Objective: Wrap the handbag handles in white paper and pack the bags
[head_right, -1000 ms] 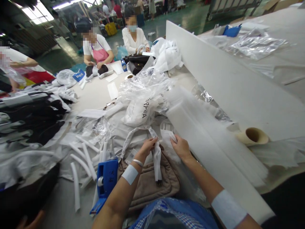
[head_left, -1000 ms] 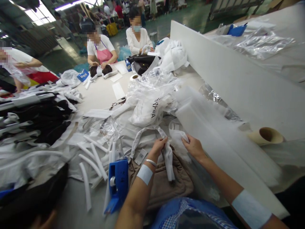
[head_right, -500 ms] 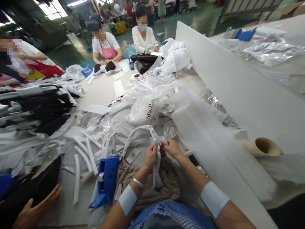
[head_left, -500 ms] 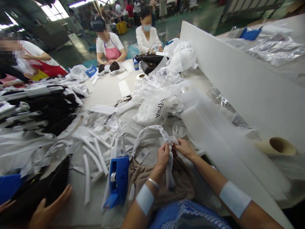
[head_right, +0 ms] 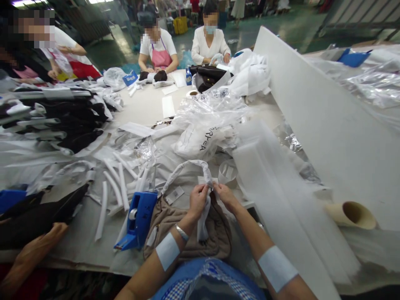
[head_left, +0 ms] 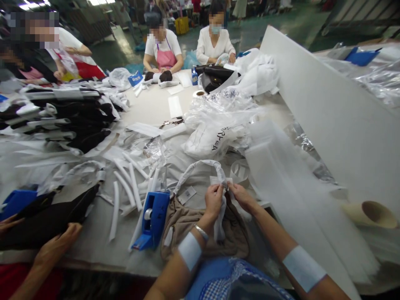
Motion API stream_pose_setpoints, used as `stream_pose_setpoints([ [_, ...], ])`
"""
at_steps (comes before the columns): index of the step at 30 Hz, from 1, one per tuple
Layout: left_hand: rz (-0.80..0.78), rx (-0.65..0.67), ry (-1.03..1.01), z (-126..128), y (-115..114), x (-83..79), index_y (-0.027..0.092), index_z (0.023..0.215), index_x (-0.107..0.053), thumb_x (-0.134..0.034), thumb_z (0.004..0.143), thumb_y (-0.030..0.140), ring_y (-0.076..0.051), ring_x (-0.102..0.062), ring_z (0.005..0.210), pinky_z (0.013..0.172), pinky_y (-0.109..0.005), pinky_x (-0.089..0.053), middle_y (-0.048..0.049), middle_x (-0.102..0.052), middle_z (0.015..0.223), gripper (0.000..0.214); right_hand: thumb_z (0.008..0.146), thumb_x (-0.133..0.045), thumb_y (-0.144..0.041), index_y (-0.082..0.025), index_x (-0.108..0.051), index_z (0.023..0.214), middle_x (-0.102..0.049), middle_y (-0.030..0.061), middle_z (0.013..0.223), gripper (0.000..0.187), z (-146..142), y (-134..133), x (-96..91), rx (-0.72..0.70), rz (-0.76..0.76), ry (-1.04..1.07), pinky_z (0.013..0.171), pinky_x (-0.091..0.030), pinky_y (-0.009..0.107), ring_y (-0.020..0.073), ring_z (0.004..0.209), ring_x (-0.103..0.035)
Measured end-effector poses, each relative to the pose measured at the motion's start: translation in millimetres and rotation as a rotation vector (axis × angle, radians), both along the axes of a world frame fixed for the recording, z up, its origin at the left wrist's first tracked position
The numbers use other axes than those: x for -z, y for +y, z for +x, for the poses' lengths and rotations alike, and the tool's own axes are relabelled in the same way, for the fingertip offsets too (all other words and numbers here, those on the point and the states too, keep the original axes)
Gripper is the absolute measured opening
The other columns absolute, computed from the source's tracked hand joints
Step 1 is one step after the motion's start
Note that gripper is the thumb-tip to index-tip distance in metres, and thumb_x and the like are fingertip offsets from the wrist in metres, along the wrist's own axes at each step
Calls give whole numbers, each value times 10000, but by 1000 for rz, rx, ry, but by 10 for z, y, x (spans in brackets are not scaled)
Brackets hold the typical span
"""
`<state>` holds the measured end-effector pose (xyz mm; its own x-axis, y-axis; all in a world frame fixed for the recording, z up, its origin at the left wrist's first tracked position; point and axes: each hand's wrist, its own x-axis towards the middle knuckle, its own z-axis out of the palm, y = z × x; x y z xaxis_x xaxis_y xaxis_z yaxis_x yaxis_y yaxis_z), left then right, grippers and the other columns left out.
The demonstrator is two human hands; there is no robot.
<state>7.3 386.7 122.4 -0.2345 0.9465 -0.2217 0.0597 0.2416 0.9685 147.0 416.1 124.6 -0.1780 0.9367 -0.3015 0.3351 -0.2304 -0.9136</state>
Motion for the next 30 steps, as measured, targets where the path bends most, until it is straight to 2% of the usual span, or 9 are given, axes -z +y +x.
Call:
stream_pose_setpoints([
  [4, -6, -88, 18, -16, 5, 5, 186, 803, -718, -679, 811, 449, -231, -584, 988, 953, -332, -440, -84, -660, 1002, 266, 774, -550, -746, -169, -718, 908, -721, 42, 783, 616, -56, -21, -28, -2, -91, 128, 733, -535, 325, 223, 780, -658],
  [9, -19, -179, -18, -13, -34, 52, 164, 909, -677, -724, 778, 474, -191, -604, 860, 801, -291, -476, -99, -652, 1026, 340, 692, -657, -726, -145, -724, 938, -736, 74, 800, 634, -115, -45, 2, 91, -145, 189, 696, -543, 334, 240, 752, -671],
  [11, -31, -235, -37, -50, -38, 73, 160, 1049, -637, -718, 783, 505, -207, -614, 953, 818, -286, -473, -123, -644, 1117, 443, 690, -663, -722, -151, -730, 926, -742, 82, 808, 621, -128, -44, 22, 111, -160, 205, 682, -549, 339, 247, 749, -679],
  [13, -73, -260, -102, -120, -27, 86, 157, 1212, -561, -729, 770, 533, -234, -581, 1134, 894, -290, -459, -158, -587, 1287, 604, 684, -672, -719, -156, -733, 917, -747, 86, 821, 613, -129, -42, 34, 118, -171, 219, 684, -554, 342, 252, 757, -686],
  [15, -139, -205, -202, -209, -8, 86, 150, 1304, -506, -752, 746, 554, -253, -556, 1215, 935, -303, -456, -177, -560, 1354, 731, 680, -680, -717, -156, -733, 910, -749, 86, 823, 609, -124, -41, 36, 115, -179, 225, 685, -557, 342, 252, 757, -688],
  [17, -212, -75, -301, -292, 8, 75, 136, 1279, -554, -768, 721, 575, -265, -629, 1114, 877, -326, -497, -176, -645, 1249, 741, 685, -674, -722, -154, -732, 900, -747, 85, 808, 610, -117, -44, 30, 110, -184, 221, 670, -555, 341, 247, 734, -685],
  [21, -271, 137, -385, -373, 30, 44, 106, 1016, -722, -846, 608, 565, -272, -700, 888, 764, -349, -541, -157, -747, 993, 626, 698, -650, -735, -156, -735, 886, -746, 86, 787, 614, -108, -56, 20, 119, -170, 190, 654, -550, 340, 241, 709, -678],
  [24, -216, 143, -358, -336, 48, 38, 95, 942, -746, -865, 577, 537, -272, -697, 880, 809, -356, -535, -152, -752, 966, 586, 717, -644, -715, -151, -745, 881, -745, 76, 770, 596, -103, -57, 33, 149, -136, 130, 665, -543, 333, 248, 738, -684],
  [30, -141, 45, -241, -166, 20, 88, 113, 904, -758, -803, 676, 474, -261, -690, 847, 782, -345, -527, -111, -759, 903, 429, 716, -681, -647, -121, -764, 895, -757, 72, 797, 562, -136, -30, 55, 227, -15, -66, 670, -516, 322, 274, 781, -685],
])
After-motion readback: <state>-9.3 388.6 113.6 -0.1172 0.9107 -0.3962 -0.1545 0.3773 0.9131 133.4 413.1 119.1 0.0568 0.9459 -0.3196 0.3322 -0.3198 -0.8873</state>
